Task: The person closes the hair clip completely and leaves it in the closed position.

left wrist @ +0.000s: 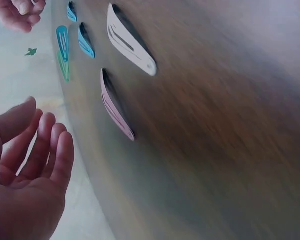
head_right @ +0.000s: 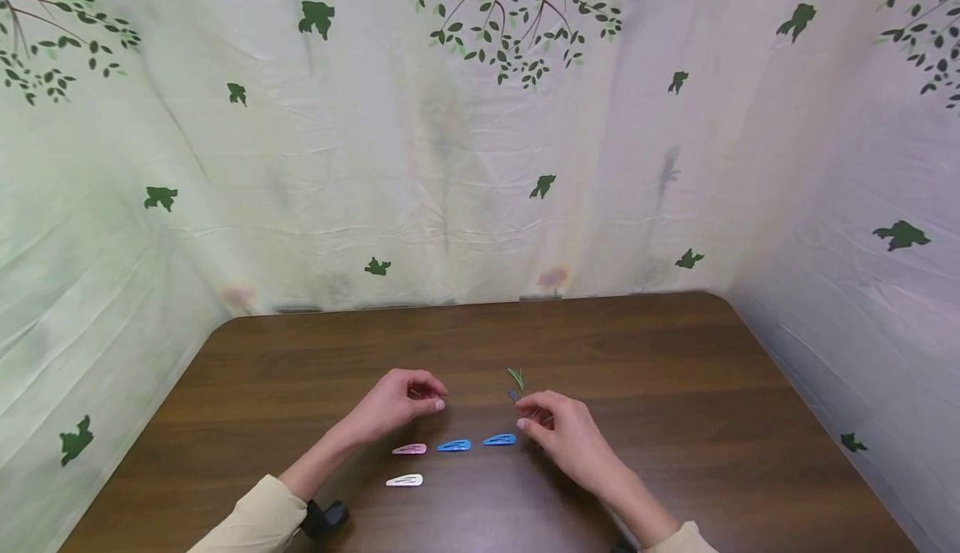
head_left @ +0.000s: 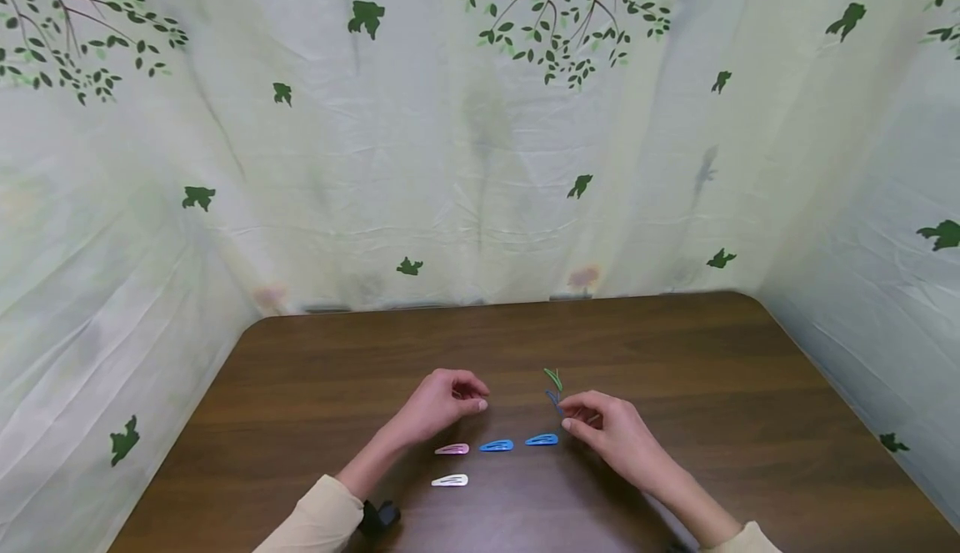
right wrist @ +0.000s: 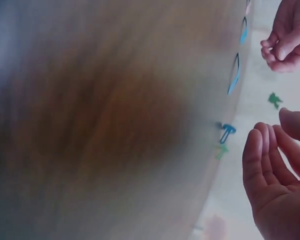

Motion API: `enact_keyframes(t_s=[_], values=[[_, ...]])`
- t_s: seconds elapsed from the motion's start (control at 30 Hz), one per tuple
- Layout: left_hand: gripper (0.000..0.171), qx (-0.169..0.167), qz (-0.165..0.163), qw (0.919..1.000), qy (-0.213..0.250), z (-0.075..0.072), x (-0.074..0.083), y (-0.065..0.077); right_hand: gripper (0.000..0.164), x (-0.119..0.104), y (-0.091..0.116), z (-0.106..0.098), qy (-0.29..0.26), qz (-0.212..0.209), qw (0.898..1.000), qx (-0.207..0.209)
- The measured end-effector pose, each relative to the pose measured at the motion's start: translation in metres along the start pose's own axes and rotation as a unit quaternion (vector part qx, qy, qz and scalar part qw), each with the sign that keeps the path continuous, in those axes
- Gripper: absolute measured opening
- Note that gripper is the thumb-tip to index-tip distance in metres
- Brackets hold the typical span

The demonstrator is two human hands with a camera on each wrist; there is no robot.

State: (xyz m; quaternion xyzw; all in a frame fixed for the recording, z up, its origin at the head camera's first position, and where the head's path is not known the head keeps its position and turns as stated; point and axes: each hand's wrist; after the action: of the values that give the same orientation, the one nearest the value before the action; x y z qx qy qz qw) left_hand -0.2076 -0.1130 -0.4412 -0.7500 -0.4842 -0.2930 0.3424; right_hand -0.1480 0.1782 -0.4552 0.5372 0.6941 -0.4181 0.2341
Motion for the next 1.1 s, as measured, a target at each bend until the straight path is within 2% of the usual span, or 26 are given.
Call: enact_keyframes(t_s=[0.07,0.3,0.53,0.83,1.1], values=[[0.012,-0.001,-0.01,0.9999,0.007,0.003,0.001,-0.002,0.019,0.003,-0.003,-0.001,0.005,0.004,1.0,-0.001],[0.011,-0.012,-0.001,0.9999,0.011,0.016,-0.001,-0.013,0.018,0.008,-0.013,-0.003,0.033,0.029,0.999,-0.011],[0.011,-0.027,-0.003,0.9996,0.011,0.027,-0.003,-0.025,0.019,0.012,-0.023,-0.001,0.024,0.042,0.998,-0.033],[0.01,-0.049,0.017,0.9986,0.009,0.037,-0.006,-0.038,0.021,0.02,-0.033,0.002,0.022,0.045,0.997,-0.056],[0.01,-0.067,0.021,0.9973,0.019,0.043,-0.009,-0.046,0.021,0.022,-0.037,0.008,0.031,0.054,0.997,-0.048]])
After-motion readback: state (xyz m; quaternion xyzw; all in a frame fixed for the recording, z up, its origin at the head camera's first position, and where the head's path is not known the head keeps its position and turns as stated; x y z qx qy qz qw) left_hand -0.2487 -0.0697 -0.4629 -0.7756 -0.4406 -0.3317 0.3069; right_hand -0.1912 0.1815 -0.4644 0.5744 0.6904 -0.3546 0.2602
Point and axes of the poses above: each hand's wrist, its own y-axis away from the middle knuckle, its own z-axis out of the palm, x = y × z, and after that the axes turned 14 degrees about x, right-handed
